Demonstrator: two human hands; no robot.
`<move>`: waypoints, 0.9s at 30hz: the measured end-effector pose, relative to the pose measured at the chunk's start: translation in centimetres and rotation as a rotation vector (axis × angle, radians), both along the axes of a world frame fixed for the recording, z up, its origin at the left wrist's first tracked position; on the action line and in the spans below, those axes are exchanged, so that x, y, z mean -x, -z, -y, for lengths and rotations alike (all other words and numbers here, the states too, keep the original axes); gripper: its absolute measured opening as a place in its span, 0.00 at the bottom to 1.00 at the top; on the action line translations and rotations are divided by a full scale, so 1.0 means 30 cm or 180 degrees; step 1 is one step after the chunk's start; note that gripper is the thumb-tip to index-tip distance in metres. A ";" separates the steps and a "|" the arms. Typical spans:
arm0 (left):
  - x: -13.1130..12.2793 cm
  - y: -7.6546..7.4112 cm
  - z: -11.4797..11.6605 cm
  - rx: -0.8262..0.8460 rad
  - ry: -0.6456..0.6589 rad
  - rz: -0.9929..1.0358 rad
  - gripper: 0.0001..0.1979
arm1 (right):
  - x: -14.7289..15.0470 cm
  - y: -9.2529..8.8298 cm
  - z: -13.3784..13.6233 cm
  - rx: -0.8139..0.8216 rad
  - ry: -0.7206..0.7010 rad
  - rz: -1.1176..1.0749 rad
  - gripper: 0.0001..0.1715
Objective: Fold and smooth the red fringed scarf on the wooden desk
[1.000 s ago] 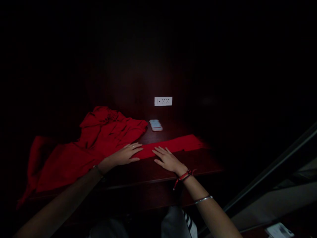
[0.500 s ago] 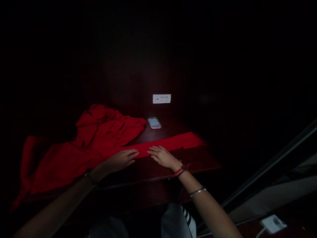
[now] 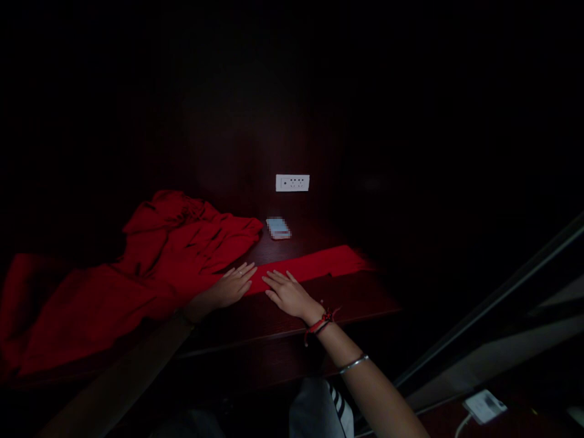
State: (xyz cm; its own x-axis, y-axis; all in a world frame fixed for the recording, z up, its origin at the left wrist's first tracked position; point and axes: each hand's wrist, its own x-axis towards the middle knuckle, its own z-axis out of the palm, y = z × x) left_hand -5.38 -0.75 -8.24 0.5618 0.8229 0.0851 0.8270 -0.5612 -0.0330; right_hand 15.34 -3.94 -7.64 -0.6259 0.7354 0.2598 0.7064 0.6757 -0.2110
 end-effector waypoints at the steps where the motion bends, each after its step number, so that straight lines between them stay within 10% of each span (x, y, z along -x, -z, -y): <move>1: 0.002 0.008 0.000 -0.0041 -0.0001 0.0009 0.23 | 0.002 0.000 0.001 0.0042 0.0026 0.0075 0.26; 11: 0.011 0.009 0.012 -0.0228 -0.0426 0.0058 0.25 | 0.039 0.006 -0.028 0.0249 0.0192 0.0476 0.30; 20: 0.011 -0.007 0.009 0.0018 -0.0424 0.0004 0.25 | -0.179 -0.023 -0.102 0.0576 0.1154 0.0780 0.33; 27: 0.055 0.003 0.027 -0.0268 -0.0612 -0.0032 0.25 | 0.111 -0.032 -0.035 0.0212 0.0376 0.0481 0.32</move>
State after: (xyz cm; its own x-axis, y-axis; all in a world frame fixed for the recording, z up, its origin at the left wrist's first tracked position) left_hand -7.03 -1.58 -8.34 0.3962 0.9052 0.1534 0.9180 -0.3879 -0.0819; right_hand 12.00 -2.89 -6.67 -0.5625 0.8184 0.1177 0.8069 0.5744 -0.1379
